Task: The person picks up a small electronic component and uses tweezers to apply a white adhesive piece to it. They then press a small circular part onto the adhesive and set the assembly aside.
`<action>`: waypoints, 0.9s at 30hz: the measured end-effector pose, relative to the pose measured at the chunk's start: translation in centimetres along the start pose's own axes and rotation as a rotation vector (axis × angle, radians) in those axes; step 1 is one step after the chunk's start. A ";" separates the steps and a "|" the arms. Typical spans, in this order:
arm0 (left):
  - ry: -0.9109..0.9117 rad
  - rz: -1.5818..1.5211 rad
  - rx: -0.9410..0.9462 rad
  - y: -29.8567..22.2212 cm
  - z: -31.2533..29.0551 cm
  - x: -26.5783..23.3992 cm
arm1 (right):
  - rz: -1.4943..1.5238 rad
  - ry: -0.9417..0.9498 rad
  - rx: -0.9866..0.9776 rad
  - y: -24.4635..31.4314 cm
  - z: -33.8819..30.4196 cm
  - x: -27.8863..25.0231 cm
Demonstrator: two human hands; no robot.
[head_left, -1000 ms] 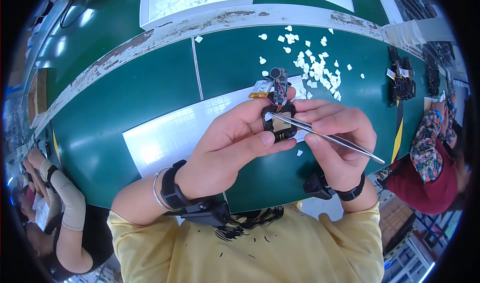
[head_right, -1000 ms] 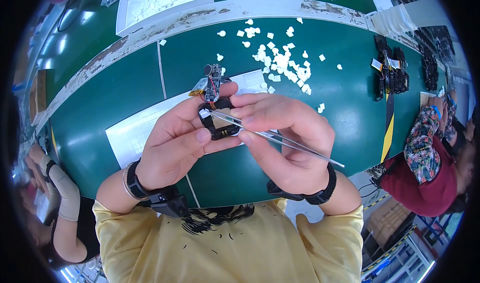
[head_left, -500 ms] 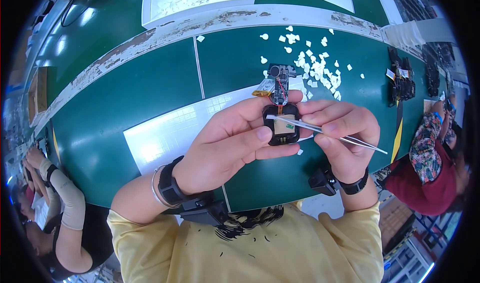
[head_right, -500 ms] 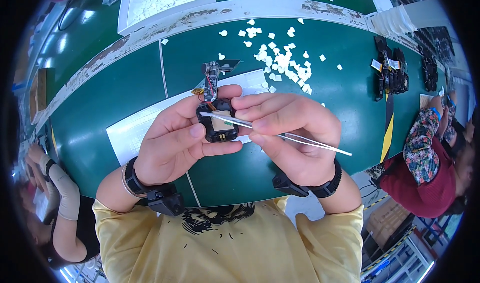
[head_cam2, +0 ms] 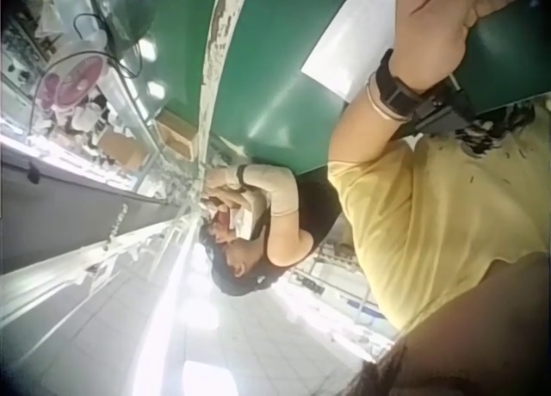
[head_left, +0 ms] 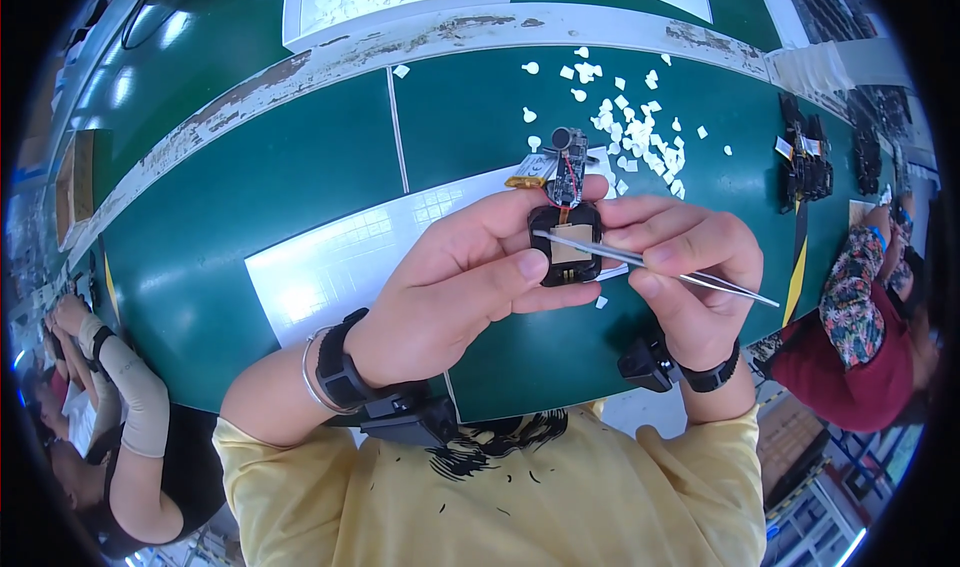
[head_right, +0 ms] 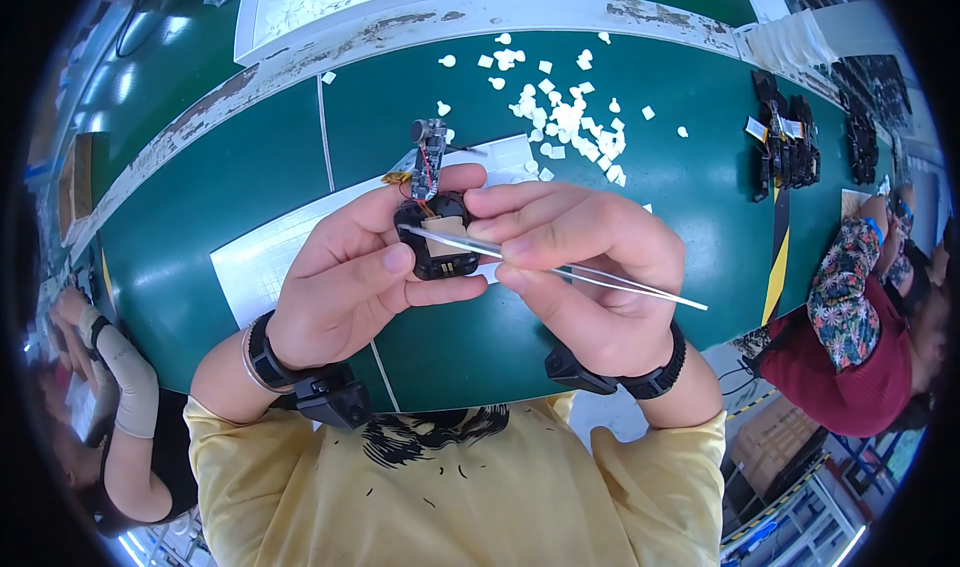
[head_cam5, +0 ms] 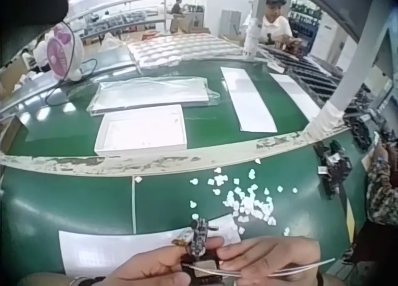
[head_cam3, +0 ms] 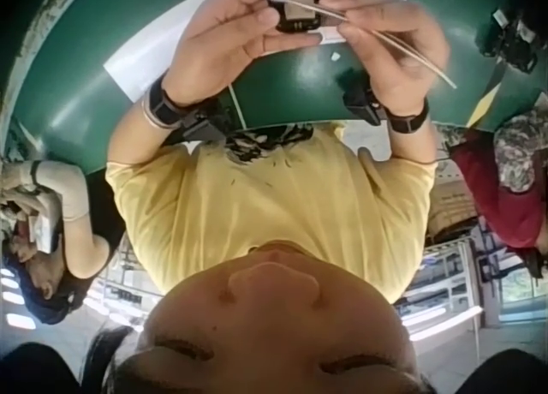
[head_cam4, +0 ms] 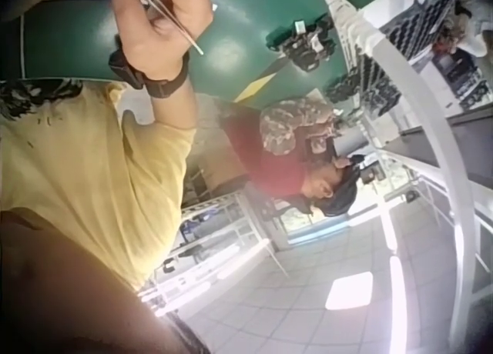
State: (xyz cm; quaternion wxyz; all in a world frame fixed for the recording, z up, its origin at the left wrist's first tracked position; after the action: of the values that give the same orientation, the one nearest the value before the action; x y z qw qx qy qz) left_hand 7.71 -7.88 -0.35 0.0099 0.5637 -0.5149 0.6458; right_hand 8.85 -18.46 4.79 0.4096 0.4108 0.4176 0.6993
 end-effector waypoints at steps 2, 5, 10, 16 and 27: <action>0.010 0.014 0.004 0.0 0.0 0.1 | -0.049 -0.022 0.029 -0.2 -0.1 -0.2; -0.004 0.029 0.002 0.1 -0.1 0.0 | -0.094 0.005 0.014 -0.1 -0.1 -0.1; -0.062 0.093 0.012 0.0 -0.1 -0.2 | -0.285 0.098 -0.062 0.8 0.1 1.1; -0.184 0.373 -0.153 0.2 -0.3 -2.1 | -0.337 0.131 -0.110 1.8 -0.2 2.7; -0.059 -0.061 -0.054 0.3 0.0 -0.4 | -0.425 0.018 -0.214 2.2 -0.3 2.2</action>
State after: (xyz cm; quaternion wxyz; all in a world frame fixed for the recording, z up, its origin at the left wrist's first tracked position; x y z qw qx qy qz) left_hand 7.64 -7.80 -0.88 0.0296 0.5974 -0.5145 0.6144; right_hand 7.38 -17.16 7.27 0.5852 0.2614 0.4218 0.6413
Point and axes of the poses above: each hand's wrist, its own z-axis towards the middle knuckle, its own x-axis out of the palm, y = z × x, the point moved 10 cm from there along z, towards the middle knuckle, and after that the axes turned 9 degrees about z, right-handed, at the moved point
